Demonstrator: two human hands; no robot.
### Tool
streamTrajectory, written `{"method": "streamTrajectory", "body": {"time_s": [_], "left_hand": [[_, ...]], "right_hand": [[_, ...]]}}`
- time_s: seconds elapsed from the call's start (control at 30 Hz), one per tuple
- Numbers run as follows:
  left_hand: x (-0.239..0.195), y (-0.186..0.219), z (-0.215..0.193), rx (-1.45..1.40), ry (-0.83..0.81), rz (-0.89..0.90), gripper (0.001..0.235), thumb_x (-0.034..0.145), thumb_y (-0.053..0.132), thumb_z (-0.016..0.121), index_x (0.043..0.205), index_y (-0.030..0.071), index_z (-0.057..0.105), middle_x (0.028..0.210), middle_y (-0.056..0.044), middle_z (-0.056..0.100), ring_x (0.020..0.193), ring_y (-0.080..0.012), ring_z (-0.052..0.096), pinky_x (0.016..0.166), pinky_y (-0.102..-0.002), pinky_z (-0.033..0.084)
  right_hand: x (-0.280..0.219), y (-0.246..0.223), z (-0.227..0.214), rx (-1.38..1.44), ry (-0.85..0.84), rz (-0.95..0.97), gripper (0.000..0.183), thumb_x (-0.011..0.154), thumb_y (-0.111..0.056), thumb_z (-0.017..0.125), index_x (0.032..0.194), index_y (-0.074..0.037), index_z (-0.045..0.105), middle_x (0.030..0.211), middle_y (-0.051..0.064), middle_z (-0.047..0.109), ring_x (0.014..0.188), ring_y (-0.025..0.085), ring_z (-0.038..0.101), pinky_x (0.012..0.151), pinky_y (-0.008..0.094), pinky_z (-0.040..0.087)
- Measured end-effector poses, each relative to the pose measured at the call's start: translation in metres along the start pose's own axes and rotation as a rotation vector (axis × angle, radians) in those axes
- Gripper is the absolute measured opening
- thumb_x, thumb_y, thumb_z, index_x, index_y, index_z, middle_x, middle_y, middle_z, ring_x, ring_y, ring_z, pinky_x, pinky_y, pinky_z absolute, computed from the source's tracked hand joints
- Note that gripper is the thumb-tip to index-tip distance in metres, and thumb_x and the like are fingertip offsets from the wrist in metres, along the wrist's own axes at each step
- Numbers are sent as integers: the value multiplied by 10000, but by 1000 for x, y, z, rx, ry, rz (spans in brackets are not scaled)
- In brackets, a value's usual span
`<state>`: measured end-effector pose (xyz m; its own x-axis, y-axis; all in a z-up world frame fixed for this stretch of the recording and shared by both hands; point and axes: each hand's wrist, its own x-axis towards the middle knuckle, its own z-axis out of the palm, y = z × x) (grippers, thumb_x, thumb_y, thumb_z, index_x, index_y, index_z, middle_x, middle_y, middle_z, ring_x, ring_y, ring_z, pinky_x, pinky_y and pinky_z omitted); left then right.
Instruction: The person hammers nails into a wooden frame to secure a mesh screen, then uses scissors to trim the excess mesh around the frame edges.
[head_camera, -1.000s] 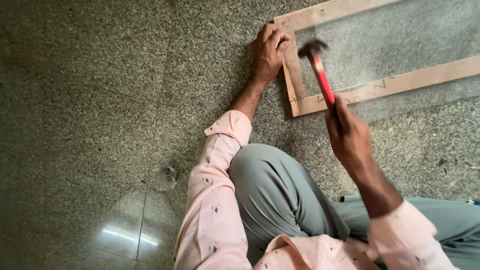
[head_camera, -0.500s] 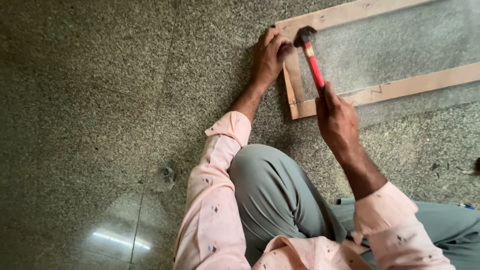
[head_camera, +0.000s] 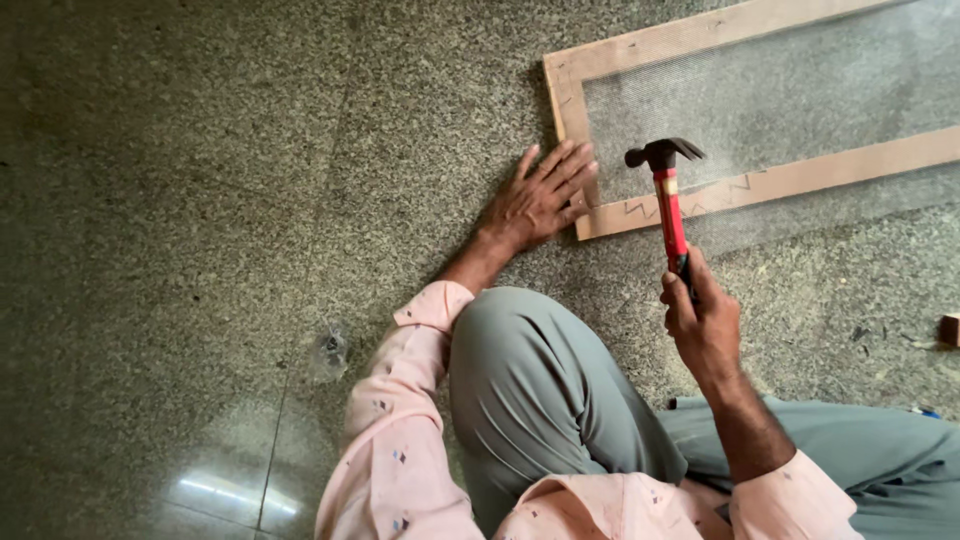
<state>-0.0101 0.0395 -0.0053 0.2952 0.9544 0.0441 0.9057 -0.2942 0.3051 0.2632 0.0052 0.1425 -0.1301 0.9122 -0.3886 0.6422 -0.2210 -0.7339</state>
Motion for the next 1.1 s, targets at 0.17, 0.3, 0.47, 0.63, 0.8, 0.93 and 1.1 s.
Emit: {"method": "streamTrajectory", "body": {"time_s": [0.17,0.3,0.47,0.63,0.8,0.93,1.1], "left_hand": [[-9,2,-14,76,-108,-68,890,934,812,250,1596,227,353,1685,-9,194,1551,-261,131,1239,-611,149],[-13,1,-4,143,-65,-34,914,970,831,236,1606,191,375,1710,-45,190,1578,-256,128,1256,-602,144],[-10,-2,5,181,-51,43,963,1039,856,207,1674,143,332,1778,-108,157,1643,-254,115,1343,-518,137],[-10,-2,-8,46,-224,52,1022,798,935,252,1623,331,267,1687,-125,123,1567,-293,113,1247,-623,76],[-9,-4,-5,115,-46,193,1107,808,931,377,1653,225,264,1719,-83,146,1583,-285,139,1268,-583,89],[-10,-7,10,153,40,252,1057,877,843,505,1652,151,313,1733,-67,220,1602,-261,164,1300,-538,131],[-17,-8,21,134,80,256,1001,889,796,557,1606,117,391,1692,-74,296,1574,-273,222,1268,-556,194]], "right_hand": [[8,2,3,-84,-34,-71,483,1042,-147,619,1517,-175,535,796,67,667,595,89,592,501,282,503],[14,8,3,-187,5,-281,496,1034,-134,638,1516,-108,525,826,87,704,651,110,657,565,279,528],[2,18,2,-161,-30,-110,491,1026,-158,624,1505,-106,525,767,77,694,568,128,626,468,289,509],[-26,32,2,-174,-10,-157,481,1019,-143,625,1487,-78,533,740,58,677,558,105,610,458,288,481],[-35,45,6,-157,-17,-135,512,1014,-141,655,1508,-100,527,698,53,627,550,95,565,490,276,465],[-42,50,12,92,-87,90,538,990,-127,635,1517,-149,524,717,5,616,517,70,511,431,265,424],[-49,46,7,97,-62,-16,536,999,-124,630,1520,-146,508,724,-19,590,537,47,505,451,240,425]]}}
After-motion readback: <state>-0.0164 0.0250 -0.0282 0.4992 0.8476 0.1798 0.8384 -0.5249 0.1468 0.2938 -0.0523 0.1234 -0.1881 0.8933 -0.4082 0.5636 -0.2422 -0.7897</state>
